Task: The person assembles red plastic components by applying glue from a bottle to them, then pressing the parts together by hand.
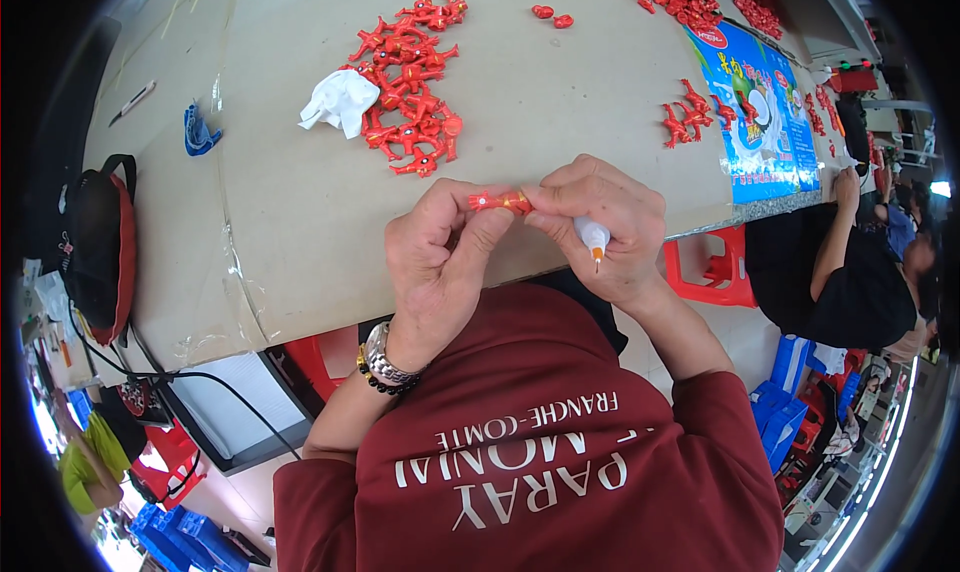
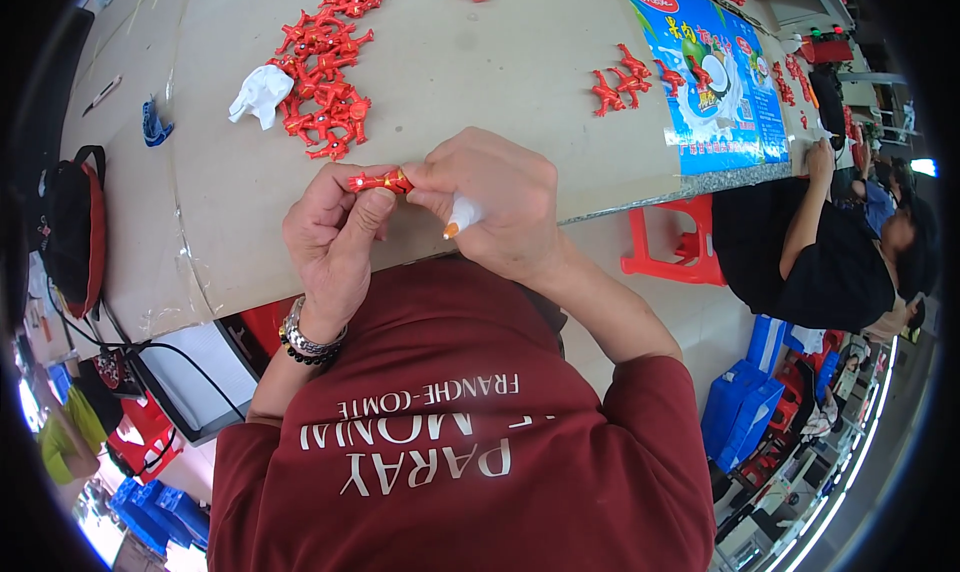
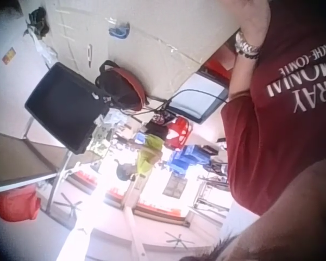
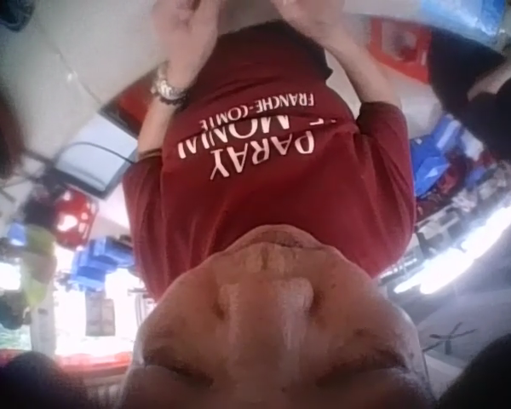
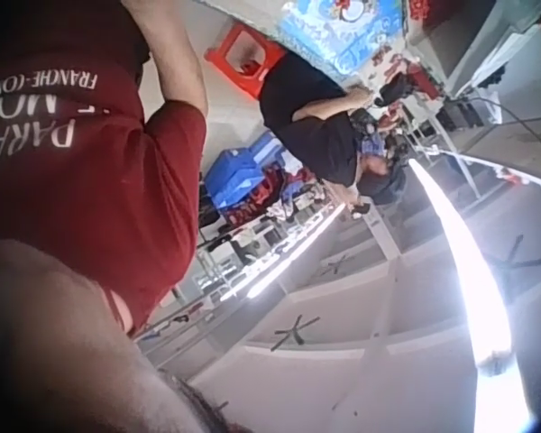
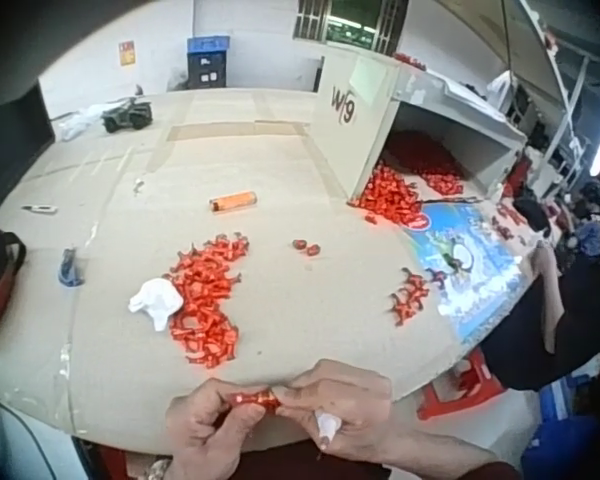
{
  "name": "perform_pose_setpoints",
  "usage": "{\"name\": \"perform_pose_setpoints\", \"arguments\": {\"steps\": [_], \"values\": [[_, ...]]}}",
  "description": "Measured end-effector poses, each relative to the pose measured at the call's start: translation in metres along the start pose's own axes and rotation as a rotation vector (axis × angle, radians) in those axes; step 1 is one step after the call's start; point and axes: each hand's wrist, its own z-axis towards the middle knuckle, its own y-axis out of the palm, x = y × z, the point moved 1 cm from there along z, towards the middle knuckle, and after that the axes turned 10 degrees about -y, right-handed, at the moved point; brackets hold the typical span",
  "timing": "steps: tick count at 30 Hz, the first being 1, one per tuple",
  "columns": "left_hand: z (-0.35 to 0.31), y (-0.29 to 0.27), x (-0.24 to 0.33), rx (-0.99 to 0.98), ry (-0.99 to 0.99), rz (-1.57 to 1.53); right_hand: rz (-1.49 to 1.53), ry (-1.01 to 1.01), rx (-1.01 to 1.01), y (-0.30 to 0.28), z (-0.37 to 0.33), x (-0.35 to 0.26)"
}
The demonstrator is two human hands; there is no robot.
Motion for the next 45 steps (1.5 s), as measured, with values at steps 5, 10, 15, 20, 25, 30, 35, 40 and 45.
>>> {"name": "perform_pose_setpoints", "arguments": {"steps": [5,10,15,20,25,30,35,40,45], "values": [[0.0,0.002,0.001,0.005,0.004,0.032,-0.037,-0.06,-0.004,0.002,-0.002,0.001],[0.004,0.003,-0.002,0.009,-0.011,0.031,-0.075,-0.104,-0.02,0.005,-0.002,0.004],[0.004,0.002,-0.006,-0.013,-0.078,-0.029,-0.115,-0.125,-0.022,0.008,-0.004,0.007],[0.007,0.002,-0.006,-0.015,-0.102,-0.051,-0.126,-0.151,0.008,0.01,-0.003,0.009],[0.007,0.001,-0.005,-0.012,-0.141,-0.069,-0.136,-0.178,0.016,0.011,-0.003,0.012],[0.009,0.002,-0.005,-0.006,-0.144,-0.054,-0.141,-0.186,0.013,0.011,-0.003,0.013],[0.009,0.004,-0.007,0.022,-0.127,-0.004,-0.039,0.008,0.031,0.012,-0.007,0.012],[0.009,0.005,-0.008,0.032,-0.068,0.058,0.032,0.087,0.005,0.01,-0.012,0.012],[0.009,0.004,-0.008,0.028,-0.044,0.081,0.041,0.109,0.008,0.01,-0.014,0.011]]}}
